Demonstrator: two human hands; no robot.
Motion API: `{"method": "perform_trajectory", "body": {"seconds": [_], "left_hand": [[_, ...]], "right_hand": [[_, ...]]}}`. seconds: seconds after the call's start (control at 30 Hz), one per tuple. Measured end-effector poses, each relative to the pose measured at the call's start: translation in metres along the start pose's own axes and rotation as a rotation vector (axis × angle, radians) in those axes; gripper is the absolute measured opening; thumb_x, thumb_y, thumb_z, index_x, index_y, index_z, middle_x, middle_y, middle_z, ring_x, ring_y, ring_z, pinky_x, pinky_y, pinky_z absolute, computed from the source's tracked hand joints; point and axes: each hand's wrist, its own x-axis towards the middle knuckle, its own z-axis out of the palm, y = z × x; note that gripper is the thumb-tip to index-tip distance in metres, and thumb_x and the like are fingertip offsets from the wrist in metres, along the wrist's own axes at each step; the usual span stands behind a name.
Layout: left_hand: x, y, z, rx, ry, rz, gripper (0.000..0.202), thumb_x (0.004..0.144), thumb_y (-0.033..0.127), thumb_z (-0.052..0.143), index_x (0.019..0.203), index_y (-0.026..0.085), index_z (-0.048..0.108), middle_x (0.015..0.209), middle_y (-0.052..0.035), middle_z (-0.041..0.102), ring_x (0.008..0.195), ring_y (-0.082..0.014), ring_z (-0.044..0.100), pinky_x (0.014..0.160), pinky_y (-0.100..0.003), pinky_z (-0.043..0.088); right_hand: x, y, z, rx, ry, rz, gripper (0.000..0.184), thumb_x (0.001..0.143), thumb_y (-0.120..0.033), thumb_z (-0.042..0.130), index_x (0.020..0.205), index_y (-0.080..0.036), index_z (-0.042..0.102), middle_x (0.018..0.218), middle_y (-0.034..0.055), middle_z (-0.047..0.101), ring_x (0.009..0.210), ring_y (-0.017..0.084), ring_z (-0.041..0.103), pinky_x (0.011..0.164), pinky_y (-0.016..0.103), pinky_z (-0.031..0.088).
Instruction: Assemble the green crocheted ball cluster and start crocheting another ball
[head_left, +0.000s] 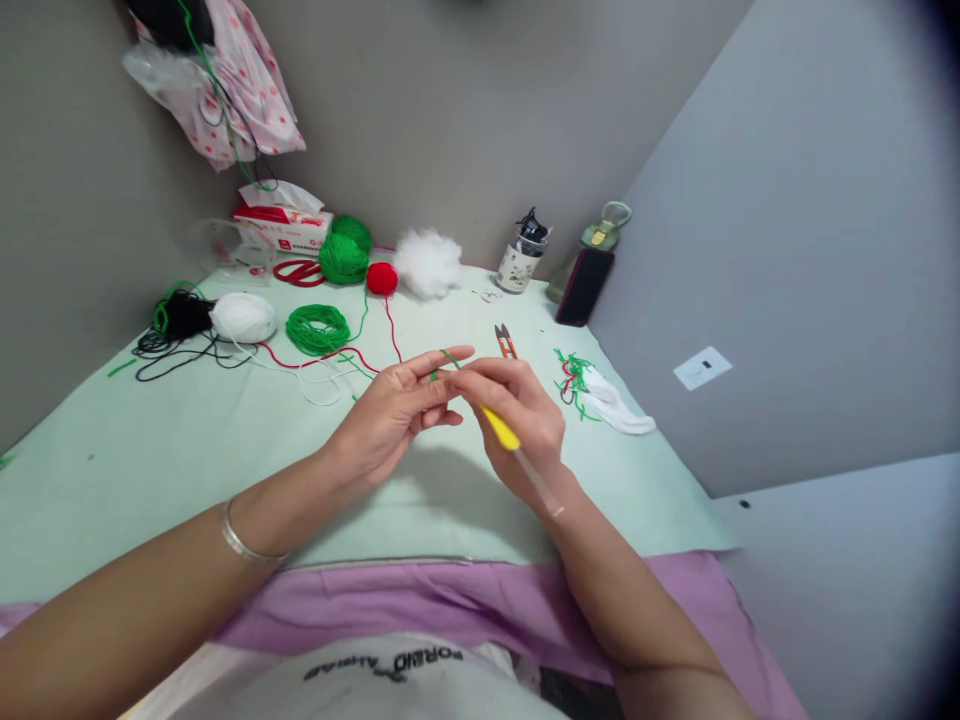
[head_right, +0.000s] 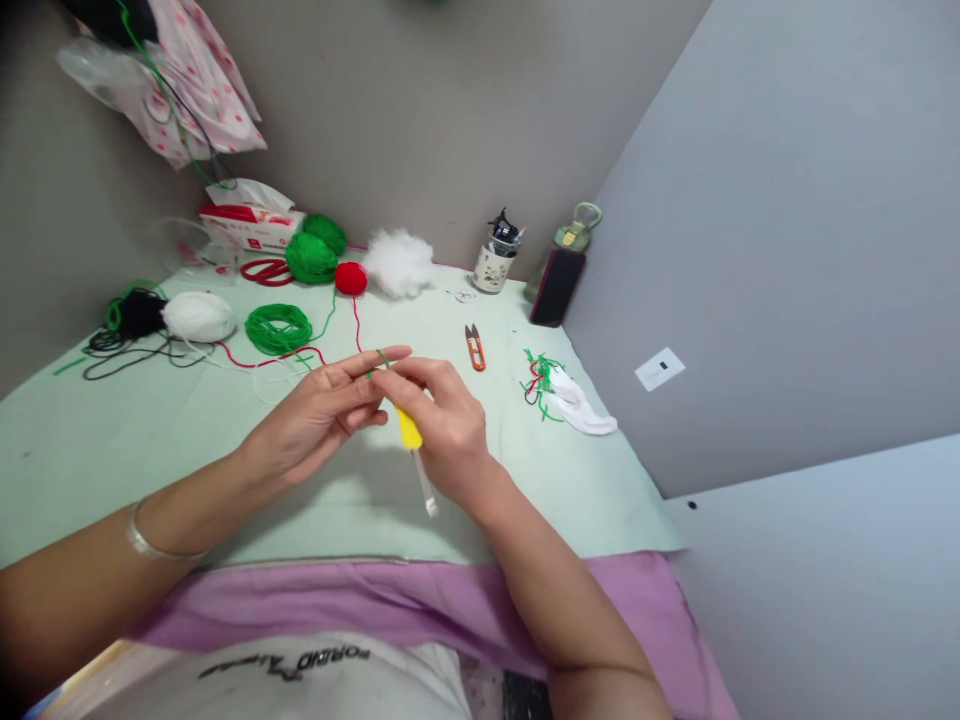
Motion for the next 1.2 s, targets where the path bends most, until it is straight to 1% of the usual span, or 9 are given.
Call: {"method": "perform_trajectory", "body": {"seconds": [0.1, 0.23, 0.3, 0.43, 0.6, 0.77, 0.9, 1.1, 1.2], "left_hand": [[0.002, 0.002, -0.004, -0.057, -0.049, -0.059, 0.029, 0.079, 0.024, 0.08, 0.108, 0.018, 0.078, 0.067, 0.0055, 0.052, 0.048, -0.0013, 0.032, 0.064, -0.018, 0.05], [0.001, 0.008, -0.005, -0.053, -0.02, -0.034, 0.026, 0.08, 0.02, 0.079, 0.105, 0.018, 0.079, 0.065, 0.0072, 0.046, 0.047, -0.0004, 0.028, 0.063, -0.015, 0.049], [0.0, 0.008, -0.003, -0.016, -0.02, 0.001, 0.027, 0.08, 0.021, 0.079, 0.107, 0.021, 0.078, 0.072, 0.0055, 0.052, 0.051, -0.0013, 0.035, 0.066, -0.017, 0.051], [-0.002, 0.005, 0.0, 0.058, -0.053, 0.034, 0.035, 0.078, 0.024, 0.079, 0.113, 0.025, 0.076, 0.08, 0.0033, 0.059, 0.058, -0.0048, 0.045, 0.071, -0.023, 0.055], [-0.003, 0.007, -0.001, 0.092, -0.025, 0.043, 0.033, 0.079, 0.028, 0.079, 0.111, 0.023, 0.077, 0.079, 0.0028, 0.058, 0.062, -0.0062, 0.048, 0.072, -0.023, 0.054], [-0.002, 0.007, 0.0, 0.124, 0.033, 0.098, 0.036, 0.076, 0.027, 0.082, 0.111, 0.021, 0.076, 0.079, 0.0019, 0.059, 0.068, -0.0086, 0.053, 0.07, -0.023, 0.053], [0.0, 0.005, -0.001, 0.028, -0.01, 0.002, 0.042, 0.078, 0.028, 0.081, 0.119, 0.021, 0.073, 0.076, 0.0029, 0.06, 0.06, -0.006, 0.048, 0.067, -0.022, 0.052], [-0.001, 0.011, -0.002, -0.04, -0.037, -0.043, 0.038, 0.079, 0.021, 0.08, 0.117, 0.018, 0.074, 0.065, 0.0084, 0.047, 0.048, -0.0008, 0.032, 0.063, -0.016, 0.05], [-0.003, 0.01, 0.001, -0.005, -0.033, 0.018, 0.042, 0.079, 0.022, 0.08, 0.12, 0.021, 0.072, 0.075, 0.0075, 0.055, 0.048, 0.0, 0.035, 0.062, -0.017, 0.052]], "right_hand": [[0.002, 0.002, -0.003, 0.076, 0.037, 0.026, 0.027, 0.095, -0.012, 0.058, 0.112, -0.028, 0.073, 0.107, 0.0062, 0.072, 0.101, 0.02, 0.07, 0.085, 0.037, 0.06], [0.011, 0.003, -0.01, 0.394, 0.173, 0.311, 0.015, 0.098, -0.027, 0.058, 0.096, -0.022, 0.073, 0.086, 0.0038, 0.07, 0.071, 0.016, 0.068, 0.065, 0.033, 0.06], [0.013, 0.003, -0.011, 0.498, 0.149, 0.393, 0.018, 0.097, -0.034, 0.06, 0.093, -0.021, 0.072, 0.087, 0.0037, 0.069, 0.066, 0.014, 0.066, 0.061, 0.032, 0.058], [0.013, 0.001, -0.007, 0.457, 0.034, 0.367, 0.014, 0.095, -0.032, 0.063, 0.095, -0.023, 0.073, 0.093, 0.0037, 0.072, 0.073, 0.014, 0.066, 0.066, 0.031, 0.059], [0.012, 0.0, -0.01, 0.474, 0.049, 0.359, 0.019, 0.101, -0.032, 0.052, 0.097, -0.021, 0.067, 0.091, 0.0045, 0.073, 0.071, 0.015, 0.068, 0.065, 0.031, 0.06], [0.005, 0.0, -0.011, 0.128, 0.021, 0.046, 0.021, 0.1, -0.016, 0.05, 0.11, -0.023, 0.067, 0.098, 0.0058, 0.072, 0.082, 0.016, 0.07, 0.075, 0.034, 0.06], [0.001, -0.001, -0.007, -0.131, -0.036, -0.172, 0.029, 0.095, -0.011, 0.056, 0.114, -0.028, 0.07, 0.106, 0.0065, 0.072, 0.096, 0.02, 0.069, 0.08, 0.035, 0.06], [0.009, -0.002, -0.011, 0.334, 0.123, 0.239, 0.018, 0.1, -0.022, 0.053, 0.102, -0.024, 0.071, 0.092, 0.004, 0.07, 0.072, 0.015, 0.068, 0.066, 0.033, 0.059], [0.011, -0.001, -0.01, 0.44, 0.068, 0.275, 0.016, 0.099, -0.022, 0.056, 0.1, -0.023, 0.072, 0.096, 0.004, 0.072, 0.073, 0.015, 0.068, 0.065, 0.032, 0.058]]}}
